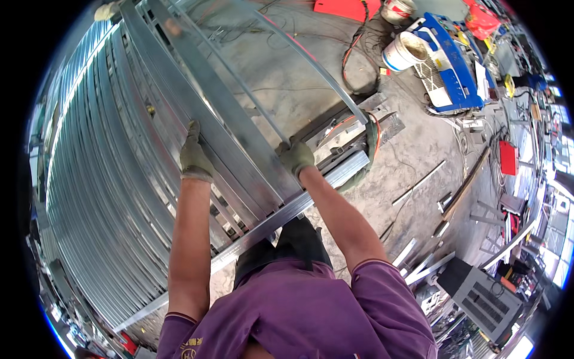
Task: The person welds a large metal frame structure using a handheld welding torch. They repeatedly position the torch at various joints, activate the arc to weld, and move along the frame to complete multiple welds.
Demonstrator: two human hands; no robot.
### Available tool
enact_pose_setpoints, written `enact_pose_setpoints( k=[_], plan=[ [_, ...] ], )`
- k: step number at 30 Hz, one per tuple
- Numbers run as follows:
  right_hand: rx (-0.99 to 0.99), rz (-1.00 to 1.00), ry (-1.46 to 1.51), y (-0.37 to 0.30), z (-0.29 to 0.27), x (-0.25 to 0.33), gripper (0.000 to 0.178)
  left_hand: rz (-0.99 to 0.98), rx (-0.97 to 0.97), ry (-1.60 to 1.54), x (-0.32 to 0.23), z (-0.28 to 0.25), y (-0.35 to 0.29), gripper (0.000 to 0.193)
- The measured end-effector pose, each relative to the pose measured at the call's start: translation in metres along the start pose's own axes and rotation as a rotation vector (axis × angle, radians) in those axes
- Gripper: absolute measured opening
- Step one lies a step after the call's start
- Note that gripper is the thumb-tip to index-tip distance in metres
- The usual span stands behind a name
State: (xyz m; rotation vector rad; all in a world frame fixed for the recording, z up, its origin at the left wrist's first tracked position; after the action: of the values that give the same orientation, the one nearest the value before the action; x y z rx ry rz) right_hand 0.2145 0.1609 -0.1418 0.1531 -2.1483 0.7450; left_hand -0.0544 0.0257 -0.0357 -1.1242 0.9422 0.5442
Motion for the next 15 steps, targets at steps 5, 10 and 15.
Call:
enact_pose_setpoints(
  k=[5, 10, 15],
  plan=[
    [-0.169, -0.110, 0.582, -0.126, -0.104, -0.082, 0.028, -0.248, 0.138, -0.043, 0.098, 0.056, -0.028, 0.050],
    [-0.354, -0.009, 0.805, -0.153, -0.174, -0.158, 0.027, -0.388, 0.222, 0.098, 0.138, 0.149, -0.022, 0.052],
    [-0.455, -0.030, 0.765, -0.150, -0.201, -0.164, 0.031, -0.465, 0.176, 0.177, 0.180, 0.186, -0.037, 0.058]
  ],
)
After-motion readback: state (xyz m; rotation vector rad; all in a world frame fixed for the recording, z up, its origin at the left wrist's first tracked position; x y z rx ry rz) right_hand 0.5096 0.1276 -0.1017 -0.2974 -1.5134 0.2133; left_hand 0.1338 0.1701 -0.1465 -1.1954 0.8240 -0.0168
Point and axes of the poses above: each hand's wrist, its own y-axis towards the middle knuckle, its own z-axis out of the palm, x = y × z, the point moved 7 cm from there along y, towards the middle knuckle, and after that the axes turned 11 degrees about y, right-handed, at the moved point
